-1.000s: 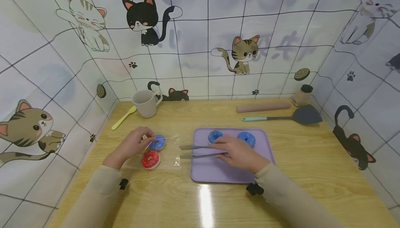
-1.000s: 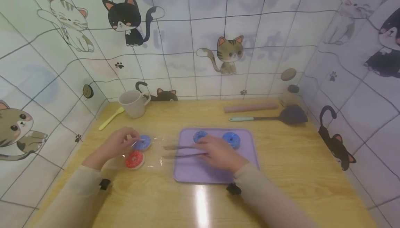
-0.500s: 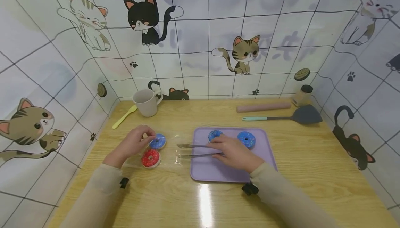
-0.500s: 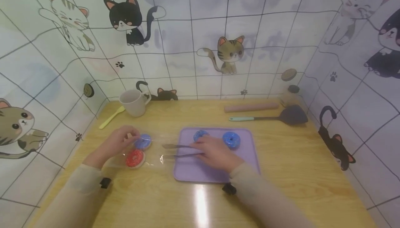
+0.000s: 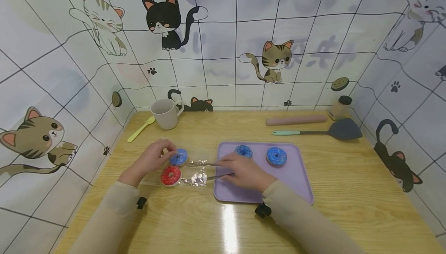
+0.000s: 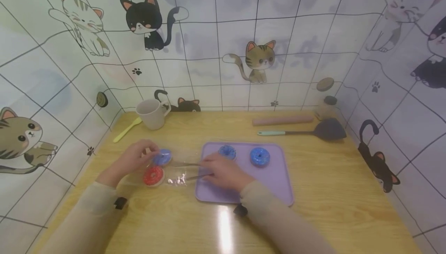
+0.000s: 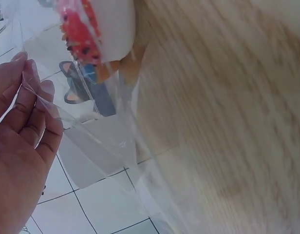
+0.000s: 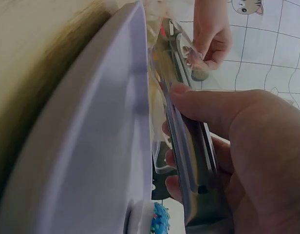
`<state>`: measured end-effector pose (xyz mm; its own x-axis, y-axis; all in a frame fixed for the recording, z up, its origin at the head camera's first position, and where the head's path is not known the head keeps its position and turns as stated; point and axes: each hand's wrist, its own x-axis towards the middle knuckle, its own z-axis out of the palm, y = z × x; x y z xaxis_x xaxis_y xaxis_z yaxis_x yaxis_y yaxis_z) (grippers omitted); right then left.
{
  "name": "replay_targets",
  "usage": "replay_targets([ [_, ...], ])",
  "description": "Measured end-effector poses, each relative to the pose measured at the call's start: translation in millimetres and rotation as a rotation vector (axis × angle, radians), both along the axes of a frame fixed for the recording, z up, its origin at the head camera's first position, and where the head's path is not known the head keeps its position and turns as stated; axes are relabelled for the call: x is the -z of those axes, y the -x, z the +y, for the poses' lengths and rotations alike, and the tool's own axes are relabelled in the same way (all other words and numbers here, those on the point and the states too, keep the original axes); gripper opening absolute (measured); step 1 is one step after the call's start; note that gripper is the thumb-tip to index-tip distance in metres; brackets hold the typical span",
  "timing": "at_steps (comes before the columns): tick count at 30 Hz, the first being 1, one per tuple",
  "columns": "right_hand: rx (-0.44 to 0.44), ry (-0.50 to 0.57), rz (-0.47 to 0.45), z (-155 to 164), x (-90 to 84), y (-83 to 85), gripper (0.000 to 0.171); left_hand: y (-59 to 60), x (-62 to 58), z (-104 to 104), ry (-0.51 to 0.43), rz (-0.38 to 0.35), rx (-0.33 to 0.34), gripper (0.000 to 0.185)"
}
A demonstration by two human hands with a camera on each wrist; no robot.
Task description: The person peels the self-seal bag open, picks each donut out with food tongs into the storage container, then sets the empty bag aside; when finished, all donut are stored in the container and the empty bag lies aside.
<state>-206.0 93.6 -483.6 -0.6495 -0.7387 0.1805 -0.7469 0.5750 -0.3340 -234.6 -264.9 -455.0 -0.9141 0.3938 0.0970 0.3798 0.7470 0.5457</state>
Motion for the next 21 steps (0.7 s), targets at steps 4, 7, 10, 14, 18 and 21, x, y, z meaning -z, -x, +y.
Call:
replay_targets([
  [4,-0.055,0.036,-0.011,-6.5,1.8,1.6,0.052,-0.1,1.6,0.7,-0.001,0.012,0.014,0.006],
  [7,-0.072,0.032,0.001,-11.7,3.2,2.7,0.051,-0.1,2.7,-0.1,-0.003,0.025,0.018,0.007],
  [10,-0.074,0.022,-0.003,-17.5,2.6,3.3,0.052,-0.5,3.0,-1.5,-0.004,0.029,0.018,0.007],
  [14,-0.069,0.017,-0.005,-23.3,0.5,2.5,0.053,-0.1,5.1,-2.9,-0.012,0.033,0.023,0.006],
  [18,-0.057,0.012,0.002,-25.7,-1.2,0.5,0.05,1.8,8.5,-3.0,-0.025,0.054,0.035,0.007],
  [21,-0.041,0.004,-0.003,-24.5,-2.8,-1.6,0.049,1.8,8.0,-0.6,-0.038,0.037,0.038,0.01],
])
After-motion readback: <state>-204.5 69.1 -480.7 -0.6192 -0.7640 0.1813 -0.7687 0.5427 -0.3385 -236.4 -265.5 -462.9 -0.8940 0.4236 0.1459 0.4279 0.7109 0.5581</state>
